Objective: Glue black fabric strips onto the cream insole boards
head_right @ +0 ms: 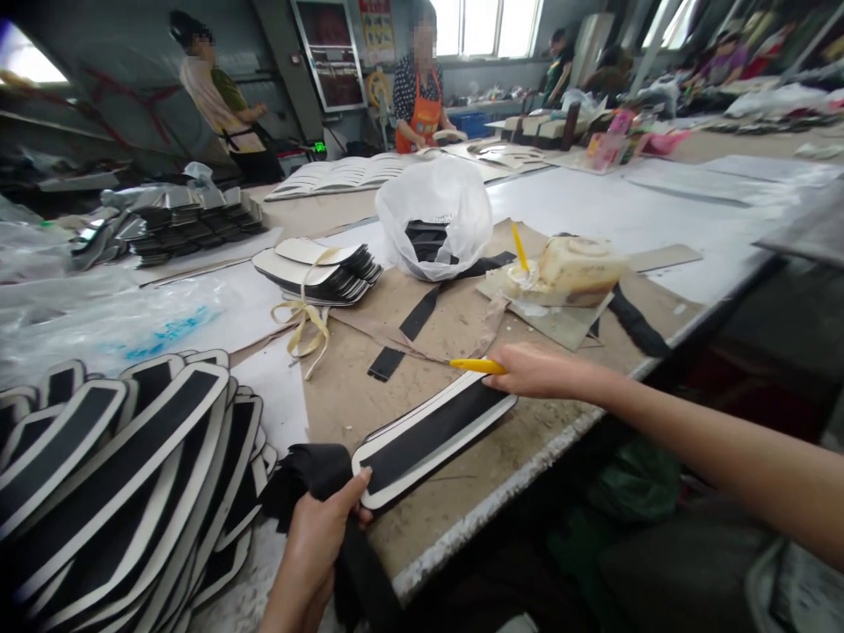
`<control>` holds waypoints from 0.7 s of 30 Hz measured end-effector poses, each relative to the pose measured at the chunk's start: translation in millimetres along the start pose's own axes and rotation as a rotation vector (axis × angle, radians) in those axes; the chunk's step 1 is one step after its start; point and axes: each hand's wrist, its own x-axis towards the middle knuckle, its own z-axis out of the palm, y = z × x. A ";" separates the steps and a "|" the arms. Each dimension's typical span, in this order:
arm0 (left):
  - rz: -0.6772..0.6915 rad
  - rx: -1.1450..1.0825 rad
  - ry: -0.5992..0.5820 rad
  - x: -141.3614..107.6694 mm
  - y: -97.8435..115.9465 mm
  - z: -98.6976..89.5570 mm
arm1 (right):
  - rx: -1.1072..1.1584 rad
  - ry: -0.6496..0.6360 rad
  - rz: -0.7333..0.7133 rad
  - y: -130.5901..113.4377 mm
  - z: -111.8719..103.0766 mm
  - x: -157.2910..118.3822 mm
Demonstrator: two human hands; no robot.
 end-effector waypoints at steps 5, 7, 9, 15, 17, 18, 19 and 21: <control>-0.042 0.015 0.020 3.3 -4.0 -2.7 | -0.116 0.070 0.097 -9.7 18.2 8.3; -0.057 0.028 0.016 5.5 -6.8 -3.9 | -0.130 0.068 0.102 -11.5 20.9 10.1; -0.064 0.049 0.015 7.3 -8.8 -4.7 | -0.126 0.064 0.109 -11.1 22.2 11.6; -0.075 0.078 0.022 9.1 -7.4 -4.0 | -0.106 0.060 0.124 -5.0 28.2 17.6; -0.089 0.106 0.029 10.1 -8.0 -4.2 | -0.097 0.060 0.136 -2.6 31.1 19.5; -0.100 0.116 0.031 10.8 -8.6 -4.6 | -0.091 0.064 0.138 -1.5 32.5 20.3; -0.109 0.121 0.030 11.6 -9.3 -5.0 | -0.084 0.069 0.136 -0.4 33.8 21.0; -0.114 0.121 0.015 12.8 -10.4 -6.0 | -0.070 0.076 0.125 1.8 36.1 21.9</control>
